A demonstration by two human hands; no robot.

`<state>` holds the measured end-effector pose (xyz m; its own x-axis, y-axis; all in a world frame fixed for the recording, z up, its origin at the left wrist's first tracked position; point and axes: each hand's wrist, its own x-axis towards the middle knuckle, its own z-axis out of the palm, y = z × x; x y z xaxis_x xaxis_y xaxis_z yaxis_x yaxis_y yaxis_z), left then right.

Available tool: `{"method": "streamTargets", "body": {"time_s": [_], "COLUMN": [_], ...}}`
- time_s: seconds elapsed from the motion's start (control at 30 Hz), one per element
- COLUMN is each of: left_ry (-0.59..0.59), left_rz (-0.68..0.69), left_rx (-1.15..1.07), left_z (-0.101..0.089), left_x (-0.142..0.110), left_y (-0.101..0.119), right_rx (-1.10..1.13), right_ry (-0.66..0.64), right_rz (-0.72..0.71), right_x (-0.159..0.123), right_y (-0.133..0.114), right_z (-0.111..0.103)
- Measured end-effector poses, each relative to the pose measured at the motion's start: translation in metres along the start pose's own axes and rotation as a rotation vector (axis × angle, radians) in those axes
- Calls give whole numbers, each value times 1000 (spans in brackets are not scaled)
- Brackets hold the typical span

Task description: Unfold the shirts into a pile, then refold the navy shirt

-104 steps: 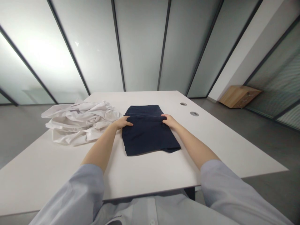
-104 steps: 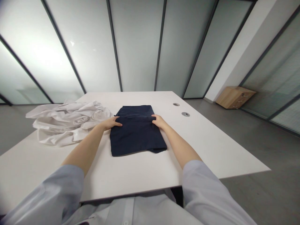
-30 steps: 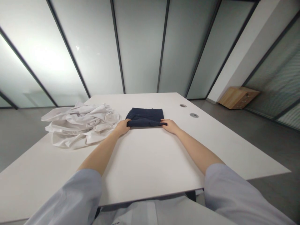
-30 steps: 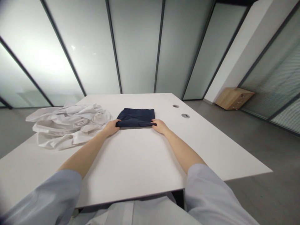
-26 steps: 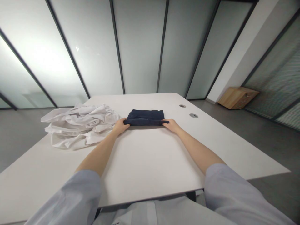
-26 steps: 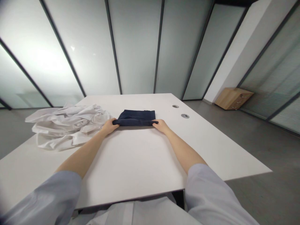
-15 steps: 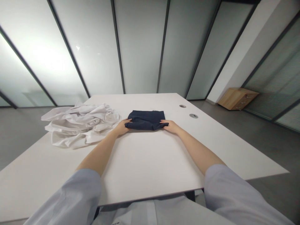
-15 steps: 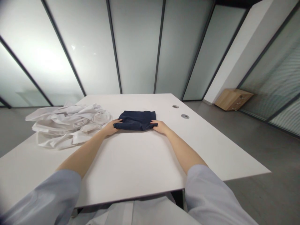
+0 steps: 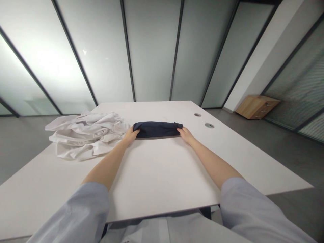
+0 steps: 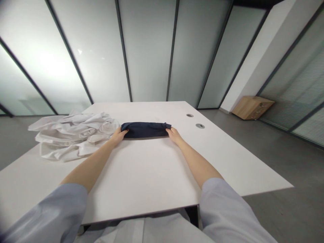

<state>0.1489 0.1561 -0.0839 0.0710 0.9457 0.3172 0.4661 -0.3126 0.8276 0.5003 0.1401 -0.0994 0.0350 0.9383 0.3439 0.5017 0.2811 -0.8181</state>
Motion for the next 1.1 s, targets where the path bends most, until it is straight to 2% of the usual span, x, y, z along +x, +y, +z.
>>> {"method": "streamTargets", "body": {"time_s": [0.13, 0.3, 0.47, 0.67, 0.83, 0.93, 1.03, 1.1], "left_ry": [76, 140, 129, 54, 52, 57, 147, 239], "left_rz": [-96, -166, -83, 3, -65, -104, -69, 42], "left_rx": [0, 169, 218, 187, 192, 315, 504, 594], "left_z": [-3, -1, 4, 6, 3, 5, 7, 10], "left_x": [1, 1, 2, 5, 6, 4, -2, -7], "left_y": [-3, -3, -5, -8, -3, 0, 10, 21], "right_rx": [-99, -354, -491, -401, -358, -394, -495, -583], "right_ry": [61, 92, 116, 120, 67, 68, 113, 160], "right_rz": [18, 43, 15, 20, 61, 97, 82, 12], "right_x": [1, -1, -2, 3, 4, 3, 0, -3], "right_y": [0, -3, -2, 2, 2, 2, 0, -7], "right_z": [1, 3, 3, 4, 6, 8, 9, 10]}}
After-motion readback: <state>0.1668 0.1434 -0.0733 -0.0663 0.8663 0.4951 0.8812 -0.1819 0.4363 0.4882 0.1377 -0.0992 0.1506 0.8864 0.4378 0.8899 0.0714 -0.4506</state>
